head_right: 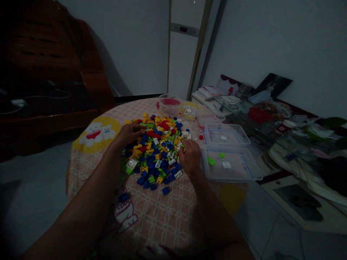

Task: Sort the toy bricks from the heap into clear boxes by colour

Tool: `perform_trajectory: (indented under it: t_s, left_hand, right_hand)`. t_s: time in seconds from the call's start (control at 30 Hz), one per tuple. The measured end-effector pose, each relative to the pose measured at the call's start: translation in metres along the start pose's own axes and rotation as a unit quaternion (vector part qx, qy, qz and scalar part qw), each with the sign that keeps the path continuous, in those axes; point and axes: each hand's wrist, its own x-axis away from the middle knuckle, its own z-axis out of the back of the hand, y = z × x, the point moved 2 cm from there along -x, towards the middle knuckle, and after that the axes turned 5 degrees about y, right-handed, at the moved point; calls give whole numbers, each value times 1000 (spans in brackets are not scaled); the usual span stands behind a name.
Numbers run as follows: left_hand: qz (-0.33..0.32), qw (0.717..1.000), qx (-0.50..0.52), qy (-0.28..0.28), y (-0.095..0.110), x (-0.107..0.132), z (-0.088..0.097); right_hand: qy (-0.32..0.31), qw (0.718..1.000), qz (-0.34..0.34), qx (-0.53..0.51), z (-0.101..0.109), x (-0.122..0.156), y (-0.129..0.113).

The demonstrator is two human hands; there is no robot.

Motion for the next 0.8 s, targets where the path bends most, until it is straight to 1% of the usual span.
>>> perform_trajectory:
  t_s: [0.1, 0.2, 0.3, 0.4, 0.47, 0.57, 0.63, 0.7, 0.8]
  left_hand:
    - [0, 1000, 5, 7, -1, 1, 0]
    - [2, 1000, 2, 7, -1, 0, -1]
    - [-5, 1000, -13, 6, 0, -2, -1]
    - [-4, 1000, -18, 7, 1, -2, 0]
    - [-1, 1000, -20, 4, 2, -2, 0]
    - [2, 1000, -25, 0, 4, -1, 0]
    - [7, 1000, -24, -1, 4, 0, 0]
    - [9, 1000, -19, -1, 4, 0, 0]
    - [3, 1000, -12, 0, 3, 0, 0]
  right_hand:
    - [56, 996, -9, 65, 31, -10, 12]
    - [97, 987, -24, 129, 63, -12, 36]
    - [92, 981, -29, 166, 84, -5, 65]
    - [77, 979, -30, 184, 91, 2, 83]
    - [82, 981, -27, 175, 89, 3, 83]
    - [76, 990, -15, 117, 78, -5, 64]
    - [37, 998, 5, 54, 64, -10, 44]
    - [-28, 999, 29, -6, 44, -11, 23]
    - [-117, 991, 55, -35, 13, -2, -1]
